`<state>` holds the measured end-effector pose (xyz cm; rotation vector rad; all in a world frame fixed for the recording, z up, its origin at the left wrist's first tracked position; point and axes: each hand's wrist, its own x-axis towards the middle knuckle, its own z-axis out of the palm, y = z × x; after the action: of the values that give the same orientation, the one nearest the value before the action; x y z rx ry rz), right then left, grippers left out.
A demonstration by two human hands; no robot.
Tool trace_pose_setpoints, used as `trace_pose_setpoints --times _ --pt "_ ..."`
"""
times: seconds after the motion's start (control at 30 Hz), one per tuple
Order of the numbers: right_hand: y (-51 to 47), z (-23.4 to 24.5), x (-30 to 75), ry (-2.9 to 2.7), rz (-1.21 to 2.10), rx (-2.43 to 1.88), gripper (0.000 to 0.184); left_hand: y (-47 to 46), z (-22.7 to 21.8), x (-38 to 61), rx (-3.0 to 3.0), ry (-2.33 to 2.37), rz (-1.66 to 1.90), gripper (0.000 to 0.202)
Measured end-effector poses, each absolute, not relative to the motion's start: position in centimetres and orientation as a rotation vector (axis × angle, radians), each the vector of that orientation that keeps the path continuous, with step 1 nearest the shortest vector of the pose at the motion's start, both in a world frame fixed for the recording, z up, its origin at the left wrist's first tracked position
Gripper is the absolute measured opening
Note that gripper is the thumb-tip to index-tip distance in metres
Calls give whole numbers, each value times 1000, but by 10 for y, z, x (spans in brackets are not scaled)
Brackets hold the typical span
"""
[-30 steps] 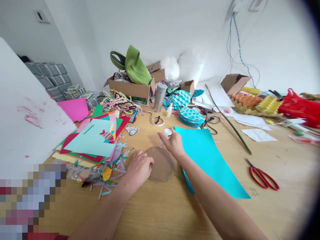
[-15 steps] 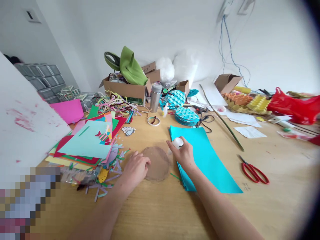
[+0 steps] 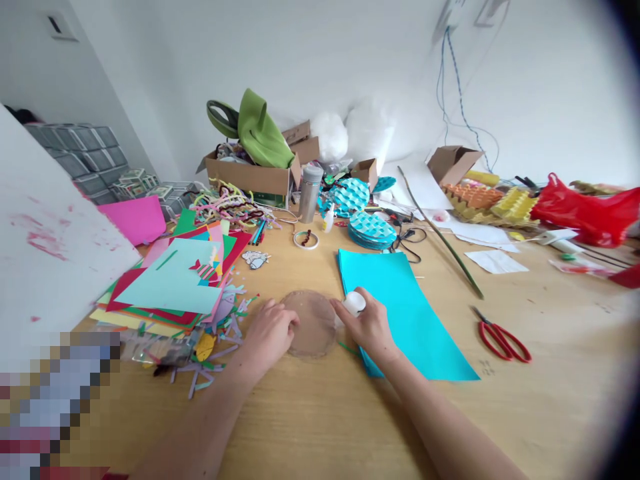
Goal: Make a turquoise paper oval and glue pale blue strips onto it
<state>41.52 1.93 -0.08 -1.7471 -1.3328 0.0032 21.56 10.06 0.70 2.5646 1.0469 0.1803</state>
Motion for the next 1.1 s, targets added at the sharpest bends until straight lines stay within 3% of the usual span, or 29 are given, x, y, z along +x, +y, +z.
trace_pose_setpoints --times 0.83,1.1 --pt "-6 0 378 -1538 90 -1523 29 100 9 215 2556 1022 180 32" --pt "8 3 355 -1638 113 -1422 28 103 14 212 2475 1024 186 23"
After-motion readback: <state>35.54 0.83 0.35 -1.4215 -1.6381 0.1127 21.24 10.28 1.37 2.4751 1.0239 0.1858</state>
